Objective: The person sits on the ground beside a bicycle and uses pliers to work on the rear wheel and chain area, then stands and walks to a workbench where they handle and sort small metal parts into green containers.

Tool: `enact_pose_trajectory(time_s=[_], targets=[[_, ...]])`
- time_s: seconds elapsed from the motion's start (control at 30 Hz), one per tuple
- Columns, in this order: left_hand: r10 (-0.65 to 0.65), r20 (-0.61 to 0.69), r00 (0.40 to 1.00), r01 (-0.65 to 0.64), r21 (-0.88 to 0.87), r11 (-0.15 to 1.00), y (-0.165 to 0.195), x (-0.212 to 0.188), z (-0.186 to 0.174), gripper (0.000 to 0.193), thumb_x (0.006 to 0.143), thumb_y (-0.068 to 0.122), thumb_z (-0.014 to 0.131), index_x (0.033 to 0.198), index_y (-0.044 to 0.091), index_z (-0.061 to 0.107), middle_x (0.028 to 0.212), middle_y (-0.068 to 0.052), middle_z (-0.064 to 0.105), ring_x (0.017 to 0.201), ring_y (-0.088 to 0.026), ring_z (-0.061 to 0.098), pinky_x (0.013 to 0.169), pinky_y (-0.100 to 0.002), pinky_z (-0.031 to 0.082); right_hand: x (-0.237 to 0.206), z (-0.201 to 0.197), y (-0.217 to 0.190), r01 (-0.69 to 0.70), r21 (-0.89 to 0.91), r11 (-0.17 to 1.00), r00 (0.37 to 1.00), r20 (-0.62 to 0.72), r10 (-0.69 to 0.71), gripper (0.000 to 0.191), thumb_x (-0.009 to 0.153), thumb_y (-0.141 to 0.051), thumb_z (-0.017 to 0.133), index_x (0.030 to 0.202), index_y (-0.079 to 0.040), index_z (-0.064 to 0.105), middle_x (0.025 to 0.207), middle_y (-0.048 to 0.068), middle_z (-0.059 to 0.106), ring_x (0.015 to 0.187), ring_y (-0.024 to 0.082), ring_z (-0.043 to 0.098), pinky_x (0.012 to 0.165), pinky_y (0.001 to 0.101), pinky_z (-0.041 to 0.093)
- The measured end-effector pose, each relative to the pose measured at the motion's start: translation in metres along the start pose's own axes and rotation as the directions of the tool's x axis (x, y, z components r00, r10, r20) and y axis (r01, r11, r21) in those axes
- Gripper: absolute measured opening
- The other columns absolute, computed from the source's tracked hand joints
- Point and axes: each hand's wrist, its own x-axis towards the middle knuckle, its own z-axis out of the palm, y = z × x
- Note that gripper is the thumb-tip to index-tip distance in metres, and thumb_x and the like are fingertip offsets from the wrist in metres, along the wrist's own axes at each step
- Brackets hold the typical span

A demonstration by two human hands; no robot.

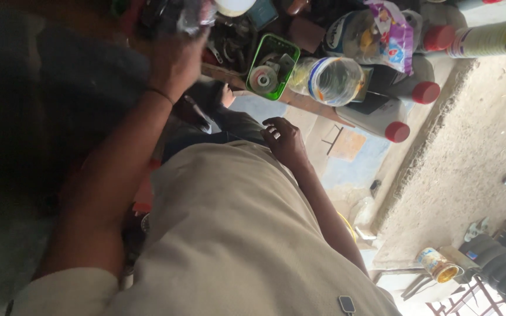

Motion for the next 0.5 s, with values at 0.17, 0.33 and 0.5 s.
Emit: enact_pose_trajectory(time_s=[0.17, 0.33, 0.5], targets=[[-0.065, -0.163, 0.984, 0.078, 0.074, 0.994, -0.010, -0.004, 0.018, 0.044, 0.091, 0.017, 0.068, 0.133, 0.005, 0.068, 0.082, -0.014, 0.068, 0.075, -0.034, 0.068, 0.067, -0.049, 0.052, 0.010, -0.006, 0.012, -0.049, 0.038, 0.998, 0.998, -0.043, 0.051, 0.024, 0.089, -0.011, 0.075, 0.111, -0.001, 0.071, 0.097, 0.015, 0.074, 0.083, 0.022, 0.076, 0.071, 0.0336, 0.061], [0.167, -0.128, 0.978, -0.167, 0.011, 0.986, 0.001, -0.005, 0.043, 0.032, 0.093, 0.011, 0.062, 0.124, 0.013, 0.071, 0.088, -0.013, 0.066, 0.072, -0.032, 0.066, 0.064, -0.046, 0.050, 0.011, -0.011, 0.025, -0.105, 0.019, 0.994, 0.994, -0.003, 0.105, 0.026, 0.088, -0.011, 0.077, 0.111, -0.001, 0.071, 0.095, 0.014, 0.075, 0.080, 0.022, 0.075, 0.073, 0.0346, 0.059], [0.205, -0.037, 0.978, -0.207, -0.068, 0.976, 0.002, 0.017, 0.040, 0.004, 0.095, 0.010, 0.062, 0.096, 0.012, 0.065, 0.090, -0.009, 0.064, 0.087, -0.032, 0.067, 0.071, -0.047, 0.053, 0.010, -0.020, 0.020, -0.058, 0.028, 0.998, 0.996, -0.070, 0.060, 0.022, 0.090, -0.011, 0.075, 0.110, 0.000, 0.071, 0.098, 0.016, 0.073, 0.084, 0.022, 0.075, 0.071, 0.0337, 0.060]])
